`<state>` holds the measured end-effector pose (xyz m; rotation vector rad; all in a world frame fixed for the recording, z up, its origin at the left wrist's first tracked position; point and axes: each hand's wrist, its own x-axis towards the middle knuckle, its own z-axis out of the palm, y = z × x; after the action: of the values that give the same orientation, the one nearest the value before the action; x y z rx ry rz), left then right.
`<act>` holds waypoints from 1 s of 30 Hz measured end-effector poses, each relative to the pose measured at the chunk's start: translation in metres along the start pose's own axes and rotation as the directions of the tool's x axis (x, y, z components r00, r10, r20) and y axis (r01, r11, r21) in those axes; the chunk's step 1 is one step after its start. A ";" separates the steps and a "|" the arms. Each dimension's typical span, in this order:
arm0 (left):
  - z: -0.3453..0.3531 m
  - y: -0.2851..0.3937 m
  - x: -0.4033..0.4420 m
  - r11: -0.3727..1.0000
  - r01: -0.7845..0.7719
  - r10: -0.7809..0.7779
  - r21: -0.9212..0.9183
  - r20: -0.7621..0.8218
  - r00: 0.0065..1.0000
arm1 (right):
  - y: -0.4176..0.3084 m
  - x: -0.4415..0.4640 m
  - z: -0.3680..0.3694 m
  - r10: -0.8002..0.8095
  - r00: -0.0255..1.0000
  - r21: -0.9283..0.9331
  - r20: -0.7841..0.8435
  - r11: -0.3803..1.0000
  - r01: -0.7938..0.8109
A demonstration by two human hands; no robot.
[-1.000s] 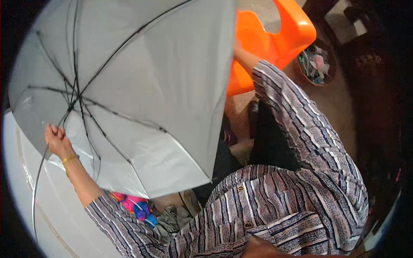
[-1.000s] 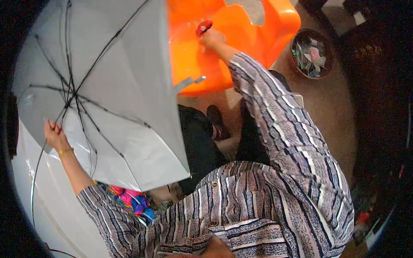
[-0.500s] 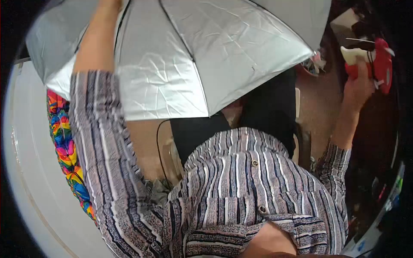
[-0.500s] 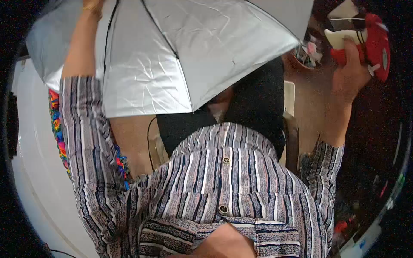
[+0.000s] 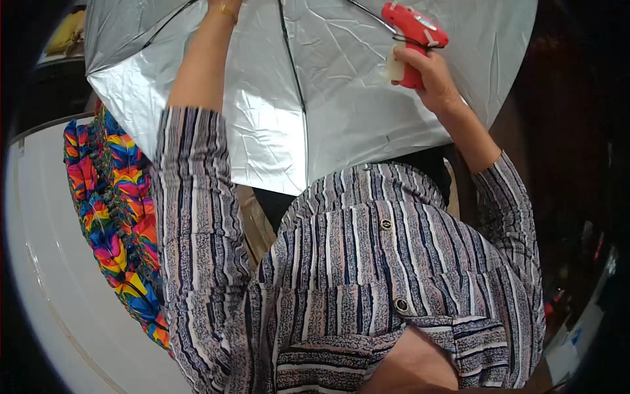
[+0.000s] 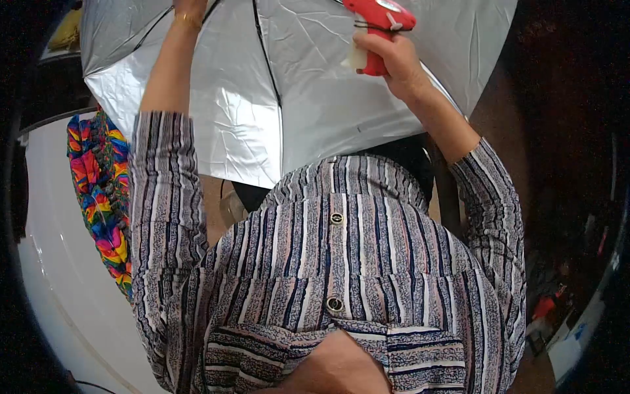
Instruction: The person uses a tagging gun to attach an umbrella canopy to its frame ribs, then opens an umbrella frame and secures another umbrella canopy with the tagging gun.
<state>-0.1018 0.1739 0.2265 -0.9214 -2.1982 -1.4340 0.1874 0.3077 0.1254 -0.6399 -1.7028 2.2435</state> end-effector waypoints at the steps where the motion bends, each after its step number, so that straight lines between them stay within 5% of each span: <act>1: -0.019 -0.051 -0.012 0.980 -0.076 0.033 0.183 0.226 0.974 | -0.001 0.002 -0.001 -0.161 0.986 -0.072 0.037 0.984 0.163; 2: -0.020 -0.092 -0.022 0.930 -0.208 0.052 0.303 0.451 0.891 | -0.004 -0.002 -0.007 -0.330 0.942 -0.157 0.055 0.929 0.335; 3: -0.015 -0.058 -0.064 0.977 0.131 -0.186 0.166 0.382 0.905 | -0.012 -0.004 -0.002 -0.333 0.941 -0.153 0.050 0.929 0.337; 5: -0.014 -0.039 -0.140 0.885 0.324 -0.450 0.335 0.433 0.781 | -0.033 -0.016 0.016 -0.338 0.940 -0.042 0.049 0.940 0.340; 7: -0.018 -0.022 -0.185 0.805 0.217 -0.542 0.552 0.537 0.647 | -0.040 -0.017 0.030 -0.338 0.941 0.014 0.037 0.941 0.337; 10: -0.011 -0.030 -0.221 0.810 0.072 -0.465 0.581 0.564 0.682 | -0.029 -0.009 0.043 -0.196 0.962 0.190 0.189 0.969 0.160; 12: -0.005 -0.034 -0.231 0.806 0.001 -0.425 0.592 0.577 0.698 | -0.013 -0.001 0.053 0.016 0.968 0.362 0.251 0.926 -0.109; 20: 0.036 -0.042 -0.216 0.812 0.074 -0.367 0.580 0.407 0.837 | 0.058 0.006 0.063 0.124 0.957 0.574 0.262 0.777 -0.258; 28: 0.047 -0.043 -0.241 0.924 0.183 -0.293 0.337 0.313 0.903 | 0.102 -0.017 0.062 0.235 0.932 0.544 0.277 0.761 -0.353; 30: 0.037 -0.034 -0.248 0.820 0.560 -0.560 0.118 0.363 0.745 | 0.112 -0.026 0.061 0.278 0.920 0.550 0.278 0.739 -0.389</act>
<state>0.0562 0.1175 0.0372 -0.5850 -2.9597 -1.5975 0.1873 0.2129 0.0364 -0.6330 -0.8592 2.9640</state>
